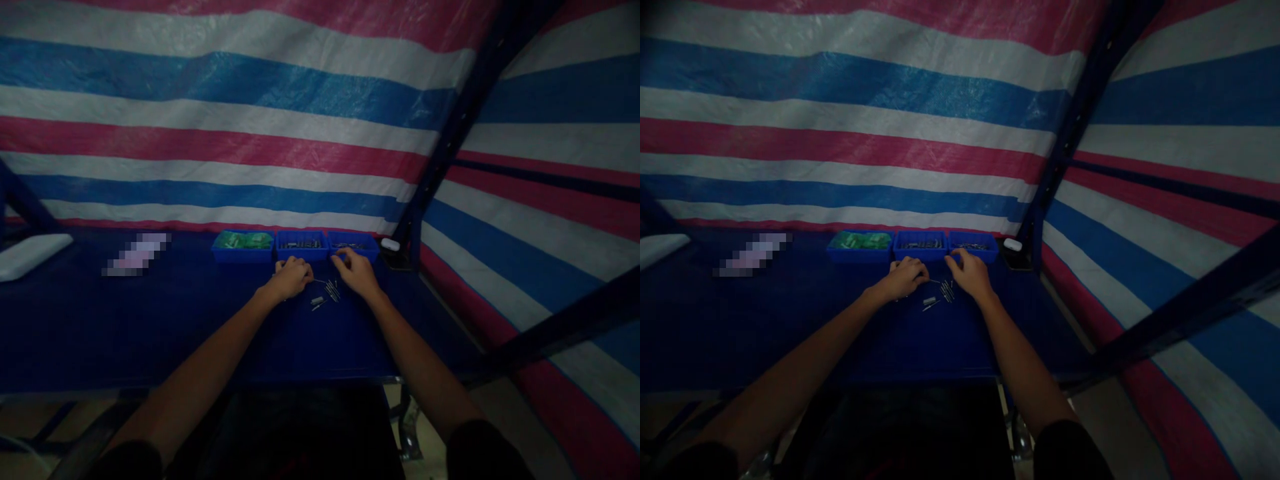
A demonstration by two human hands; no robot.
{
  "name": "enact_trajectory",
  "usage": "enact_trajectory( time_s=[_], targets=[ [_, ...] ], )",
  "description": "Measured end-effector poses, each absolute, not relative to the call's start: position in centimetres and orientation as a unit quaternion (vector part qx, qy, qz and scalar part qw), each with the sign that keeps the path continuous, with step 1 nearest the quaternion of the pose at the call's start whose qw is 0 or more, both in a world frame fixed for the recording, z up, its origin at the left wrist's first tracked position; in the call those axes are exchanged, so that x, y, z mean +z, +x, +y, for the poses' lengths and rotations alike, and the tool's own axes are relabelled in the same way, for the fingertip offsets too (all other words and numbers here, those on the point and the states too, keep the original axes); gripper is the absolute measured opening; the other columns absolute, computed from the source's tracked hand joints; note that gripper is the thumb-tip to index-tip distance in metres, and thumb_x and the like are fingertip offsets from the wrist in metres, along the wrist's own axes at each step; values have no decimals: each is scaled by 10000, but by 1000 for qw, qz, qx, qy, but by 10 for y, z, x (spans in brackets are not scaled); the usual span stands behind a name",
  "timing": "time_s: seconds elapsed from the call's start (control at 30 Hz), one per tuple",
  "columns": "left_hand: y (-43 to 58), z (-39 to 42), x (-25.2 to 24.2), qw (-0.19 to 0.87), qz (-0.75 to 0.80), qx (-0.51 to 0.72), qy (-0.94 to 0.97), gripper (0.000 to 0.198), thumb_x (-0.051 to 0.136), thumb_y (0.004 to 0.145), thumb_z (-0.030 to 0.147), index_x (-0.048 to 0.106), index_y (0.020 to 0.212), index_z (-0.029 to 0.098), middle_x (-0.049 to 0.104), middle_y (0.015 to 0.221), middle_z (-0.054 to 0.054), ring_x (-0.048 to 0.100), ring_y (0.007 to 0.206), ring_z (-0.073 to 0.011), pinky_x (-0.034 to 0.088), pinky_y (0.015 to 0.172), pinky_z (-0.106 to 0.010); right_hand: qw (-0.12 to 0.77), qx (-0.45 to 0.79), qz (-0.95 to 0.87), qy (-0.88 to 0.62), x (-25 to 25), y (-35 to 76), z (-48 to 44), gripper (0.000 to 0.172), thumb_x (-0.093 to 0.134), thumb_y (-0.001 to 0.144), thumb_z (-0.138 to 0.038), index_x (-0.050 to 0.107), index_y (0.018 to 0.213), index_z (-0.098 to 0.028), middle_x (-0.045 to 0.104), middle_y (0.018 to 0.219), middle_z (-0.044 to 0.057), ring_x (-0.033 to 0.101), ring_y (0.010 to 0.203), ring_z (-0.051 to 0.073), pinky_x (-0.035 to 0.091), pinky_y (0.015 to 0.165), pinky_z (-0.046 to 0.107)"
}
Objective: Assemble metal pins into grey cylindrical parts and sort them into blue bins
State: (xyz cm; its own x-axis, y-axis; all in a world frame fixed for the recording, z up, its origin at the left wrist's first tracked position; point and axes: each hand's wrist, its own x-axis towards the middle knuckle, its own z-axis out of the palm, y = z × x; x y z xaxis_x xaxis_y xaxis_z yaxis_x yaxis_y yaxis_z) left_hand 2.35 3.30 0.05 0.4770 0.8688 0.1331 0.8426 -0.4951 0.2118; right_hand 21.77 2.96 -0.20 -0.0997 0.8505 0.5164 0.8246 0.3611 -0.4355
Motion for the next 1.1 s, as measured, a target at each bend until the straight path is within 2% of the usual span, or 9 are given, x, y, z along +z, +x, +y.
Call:
enact_trajectory(
  time_s=[0.13,0.23,0.37,0.5,0.67,0.77,0.87,0.97,1.1],
  targets=[
    [21,36,1,62,527,152,834,276,344,878,294,605,869,207,597,986,-62,457,996,-235,340,832,-396,298,18,-824,-482,-2,192,16,179,505,813,-348,598,881,-211,595,665,-8,532,594,122,327,552,213],
    [18,35,2,55,526,180,829,330,298,895,310,601,839,192,608,959,-60,482,976,-229,359,817,-375,280,-4,-837,-470,0,185,13,127,475,835,-274,584,858,-215,628,752,11,559,656,132,332,586,219],
    [20,29,6,68,498,221,836,299,315,892,329,575,835,194,628,881,-42,532,901,-203,387,787,-334,273,-27,-825,-495,2,187,12,205,385,880,-282,569,817,-217,639,769,21,581,700,142,334,608,224],
    [23,24,12,94,475,243,841,267,309,894,285,555,851,194,636,808,-29,582,769,-155,406,706,-260,282,-26,-818,-500,3,188,9,241,380,883,-336,577,820,-212,636,724,16,579,656,139,327,579,219],
    [22,17,19,90,560,203,798,395,256,898,406,575,869,174,649,795,-73,610,755,-197,422,659,-290,292,-46,-806,-513,15,194,13,293,372,879,-352,613,799,-206,646,725,30,585,652,142,338,602,222],
    [23,4,27,77,563,140,811,431,322,850,510,601,844,182,655,817,-79,611,774,-224,436,655,-315,330,-91,-686,-642,21,210,26,370,341,879,-426,588,983,-172,653,778,76,605,716,191,365,641,256],
    [29,-14,33,42,496,76,864,370,460,782,519,624,809,189,651,867,-74,602,811,-237,448,676,-330,317,-97,-587,-739,17,227,36,513,402,835,-494,444,1201,-137,651,855,123,614,770,254,394,657,308],
    [38,-23,29,5,451,29,892,276,550,753,420,623,859,176,638,896,-94,586,858,-258,457,699,-348,289,-74,-595,-746,8,232,33,520,420,828,-480,403,1228,-149,647,870,128,616,774,269,408,654,330],
    [44,-16,15,1,417,47,907,197,506,796,299,587,941,194,597,971,-90,555,929,-250,460,745,-357,312,-35,-661,-682,2,216,23,462,400,842,-455,417,1205,-171,634,758,66,607,707,225,402,617,295]
  ],
)
